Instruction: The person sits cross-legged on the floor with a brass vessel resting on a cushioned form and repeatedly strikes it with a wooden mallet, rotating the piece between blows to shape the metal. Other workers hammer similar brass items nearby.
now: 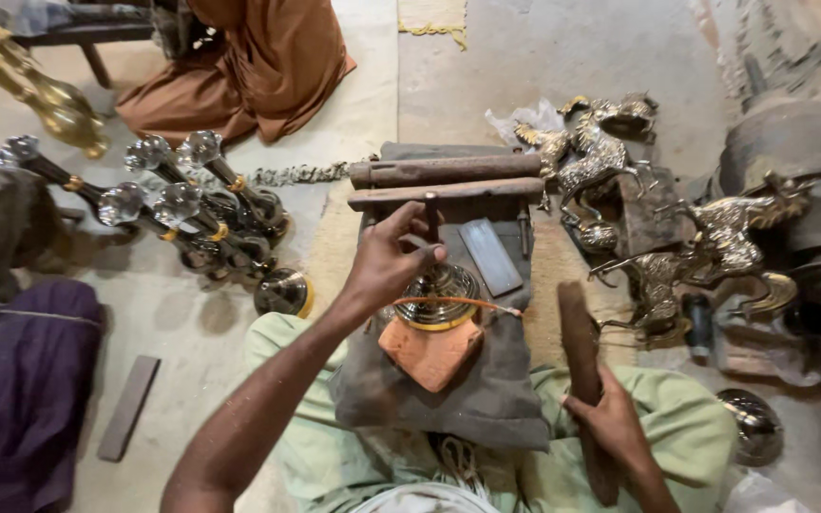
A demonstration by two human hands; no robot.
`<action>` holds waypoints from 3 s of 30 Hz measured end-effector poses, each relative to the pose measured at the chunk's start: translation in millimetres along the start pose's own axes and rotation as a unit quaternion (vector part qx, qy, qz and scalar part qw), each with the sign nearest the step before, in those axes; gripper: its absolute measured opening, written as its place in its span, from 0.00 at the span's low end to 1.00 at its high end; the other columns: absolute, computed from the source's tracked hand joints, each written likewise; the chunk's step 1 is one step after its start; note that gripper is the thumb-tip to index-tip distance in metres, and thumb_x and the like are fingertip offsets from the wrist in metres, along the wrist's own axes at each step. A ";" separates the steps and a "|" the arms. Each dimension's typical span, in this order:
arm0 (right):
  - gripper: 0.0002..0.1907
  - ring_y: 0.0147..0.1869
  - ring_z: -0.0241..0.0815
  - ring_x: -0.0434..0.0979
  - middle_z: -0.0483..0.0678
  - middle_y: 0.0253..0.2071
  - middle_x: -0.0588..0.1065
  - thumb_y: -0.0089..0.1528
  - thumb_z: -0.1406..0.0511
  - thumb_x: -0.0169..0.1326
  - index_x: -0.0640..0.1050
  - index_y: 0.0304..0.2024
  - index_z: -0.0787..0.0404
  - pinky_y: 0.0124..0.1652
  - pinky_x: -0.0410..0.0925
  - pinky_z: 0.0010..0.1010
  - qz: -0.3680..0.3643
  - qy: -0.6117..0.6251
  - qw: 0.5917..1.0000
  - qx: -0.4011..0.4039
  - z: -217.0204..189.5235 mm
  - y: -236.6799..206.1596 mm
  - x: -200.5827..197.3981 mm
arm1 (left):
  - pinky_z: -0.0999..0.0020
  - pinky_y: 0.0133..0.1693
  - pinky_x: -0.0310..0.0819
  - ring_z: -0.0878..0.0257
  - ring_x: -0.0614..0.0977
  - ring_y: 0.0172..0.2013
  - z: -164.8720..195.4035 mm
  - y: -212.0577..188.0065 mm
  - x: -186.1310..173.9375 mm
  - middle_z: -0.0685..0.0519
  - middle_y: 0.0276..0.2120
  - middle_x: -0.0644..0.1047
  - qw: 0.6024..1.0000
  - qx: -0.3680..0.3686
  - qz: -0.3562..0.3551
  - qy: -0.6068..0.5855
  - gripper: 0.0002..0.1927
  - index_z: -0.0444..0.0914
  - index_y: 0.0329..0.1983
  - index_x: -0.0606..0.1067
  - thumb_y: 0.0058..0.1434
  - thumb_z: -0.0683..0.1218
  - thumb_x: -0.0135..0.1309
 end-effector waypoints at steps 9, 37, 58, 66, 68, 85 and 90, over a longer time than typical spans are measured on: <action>0.42 0.41 0.37 0.77 0.47 0.41 0.77 0.57 0.58 0.68 0.63 0.68 0.63 0.38 0.69 0.30 0.020 -0.012 0.991 -0.135 -23.9 -4.7 14.7 | 0.65 0.35 0.87 0.61 0.88 0.35 12.8 -34.4 7.9 0.48 0.37 0.84 0.993 0.052 0.062 0.090 0.30 0.44 0.62 0.73 0.56 0.37 0.64; 0.27 0.34 0.45 0.80 0.51 0.40 0.78 0.63 0.63 0.52 0.68 0.66 0.54 0.38 0.77 0.42 -0.093 -0.543 0.813 -0.190 -285.5 136.5 25.5 | 0.59 0.33 0.79 0.56 0.87 0.32 -1.6 -37.3 -55.6 0.43 0.32 0.83 0.990 0.073 0.075 0.095 0.27 0.38 0.60 0.72 0.57 0.36 0.63; 0.24 0.32 0.45 0.80 0.51 0.41 0.80 0.65 0.64 0.54 0.71 0.64 0.58 0.37 0.77 0.40 -0.089 -0.466 0.827 -0.300 -360.0 157.4 80.3 | 0.70 0.35 0.83 0.66 0.84 0.35 -53.1 -60.5 -78.9 0.51 0.33 0.80 0.965 0.068 0.218 -0.125 0.27 0.38 0.64 0.69 0.62 0.35 0.61; 0.20 0.32 0.43 0.80 0.50 0.42 0.79 0.67 0.62 0.51 0.71 0.62 0.57 0.31 0.76 0.38 -0.111 -0.560 0.755 -0.323 -389.3 153.9 94.2 | 0.70 0.34 0.82 0.66 0.85 0.33 -48.5 -59.8 -83.6 0.51 0.32 0.82 0.970 0.080 0.212 -0.090 0.26 0.38 0.62 0.70 0.62 0.35 0.62; 0.23 0.35 0.41 0.81 0.46 0.45 0.80 0.61 0.62 0.53 0.72 0.59 0.52 0.31 0.76 0.39 -0.108 -0.624 0.690 -0.351 -388.8 151.4 97.2 | 0.69 0.35 0.84 0.65 0.87 0.34 -48.0 -59.0 -83.0 0.51 0.33 0.83 0.973 0.087 0.198 -0.076 0.25 0.38 0.63 0.71 0.63 0.35 0.60; 0.20 0.37 0.45 0.81 0.53 0.42 0.80 0.65 0.65 0.55 0.73 0.60 0.61 0.40 0.77 0.41 -0.020 -0.395 0.840 -0.372 -337.9 161.4 75.6 | 0.66 0.44 0.88 0.58 0.89 0.43 -47.2 -37.4 -92.0 0.45 0.39 0.82 0.981 0.164 0.100 -0.037 0.30 0.38 0.66 0.67 0.61 0.27 0.47; 0.12 0.34 0.46 0.80 0.54 0.37 0.80 0.67 0.67 0.53 0.74 0.53 0.61 0.40 0.77 0.41 -0.050 -0.457 0.799 -0.386 -340.0 160.2 85.9 | 0.67 0.43 0.88 0.58 0.89 0.43 -43.9 -35.7 -96.4 0.45 0.38 0.82 0.982 0.157 0.105 -0.022 0.30 0.38 0.66 0.68 0.61 0.27 0.47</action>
Point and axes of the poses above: each hand's wrist, its own y-axis towards the middle knuckle, its own x-axis out of the palm, z = x × y, the point moved 5 cm from there along y, towards the middle knuckle
